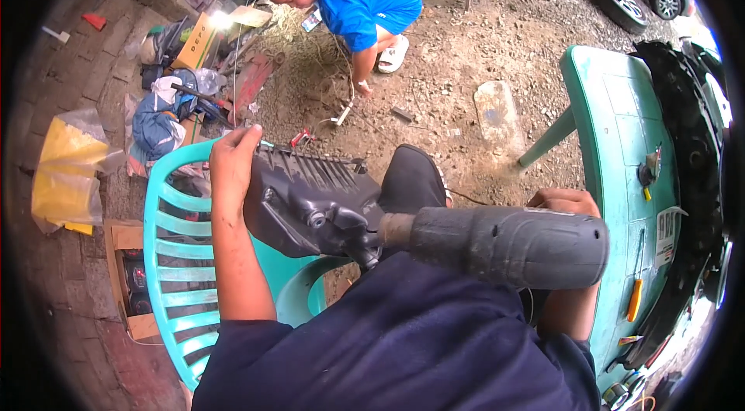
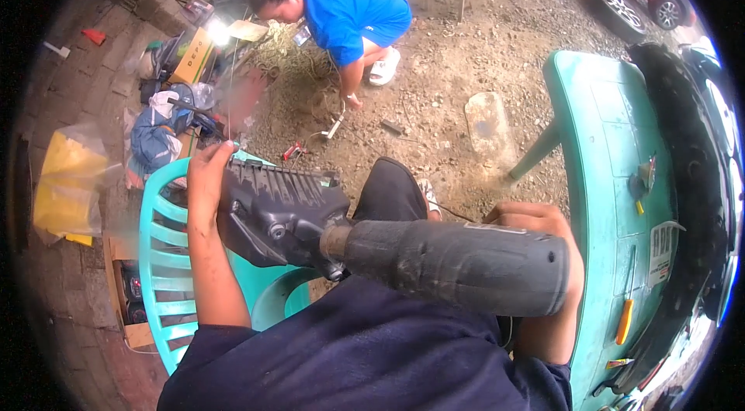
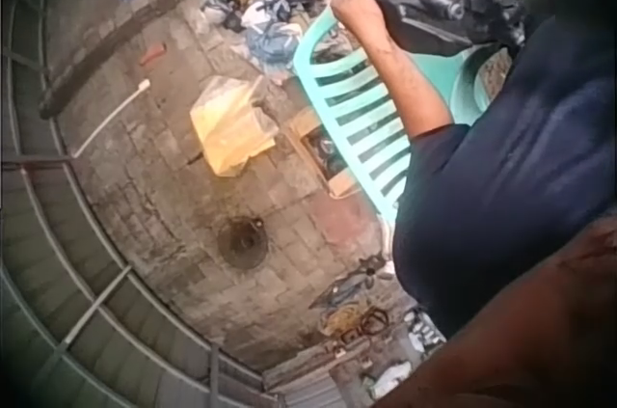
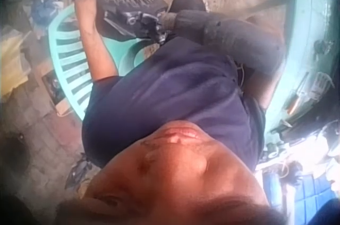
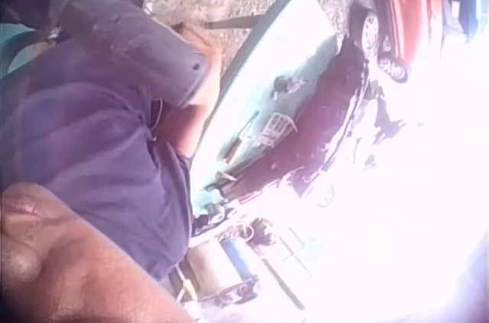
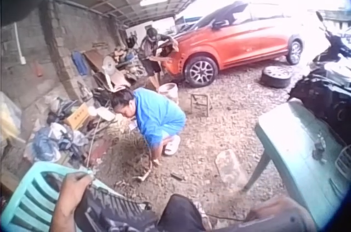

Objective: The recorder is using a heat gun to heat and potentially disassemble or repair an automotive headlight housing or air box component.

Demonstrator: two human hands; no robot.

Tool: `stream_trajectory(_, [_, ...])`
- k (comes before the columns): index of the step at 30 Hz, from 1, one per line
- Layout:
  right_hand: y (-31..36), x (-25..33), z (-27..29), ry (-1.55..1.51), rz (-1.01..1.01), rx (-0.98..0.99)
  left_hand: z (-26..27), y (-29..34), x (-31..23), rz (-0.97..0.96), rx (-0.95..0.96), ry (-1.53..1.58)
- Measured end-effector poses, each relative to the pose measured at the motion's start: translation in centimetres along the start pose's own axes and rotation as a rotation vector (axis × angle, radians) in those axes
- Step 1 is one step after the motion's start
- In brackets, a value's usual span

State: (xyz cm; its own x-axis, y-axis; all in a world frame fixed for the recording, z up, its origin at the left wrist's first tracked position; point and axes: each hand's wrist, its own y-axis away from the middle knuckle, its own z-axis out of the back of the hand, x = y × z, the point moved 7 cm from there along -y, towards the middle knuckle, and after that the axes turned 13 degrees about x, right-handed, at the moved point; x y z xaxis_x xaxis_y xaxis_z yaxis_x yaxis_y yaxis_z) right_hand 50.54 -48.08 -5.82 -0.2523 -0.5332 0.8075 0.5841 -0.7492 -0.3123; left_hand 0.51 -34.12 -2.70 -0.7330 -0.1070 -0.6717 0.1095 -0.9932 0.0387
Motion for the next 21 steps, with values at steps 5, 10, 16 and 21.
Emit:
stream_trajectory(5, [0.9,-0.1,-0.9,-0.086,0.051,0.097,-1.3,-1.6,-0.5,-0.018,0.052,0.024])
stream_trajectory(10, [1.1,-0.4,-1.4,-0.099,0.066,0.150,-0.9,-1.3,0.0,-0.025,0.021,0.008])
stream_trajectory(16, [1.5,-0.5,-1.0,-0.008,0.087,0.107,-1.4,-1.7,-0.4,-0.026,0.034,0.004])
stream_trajectory(21, [2.9,1.3,3.6,0.302,-0.501,-0.375,-0.1,-1.0,-0.7,-0.015,0.012,-0.014])
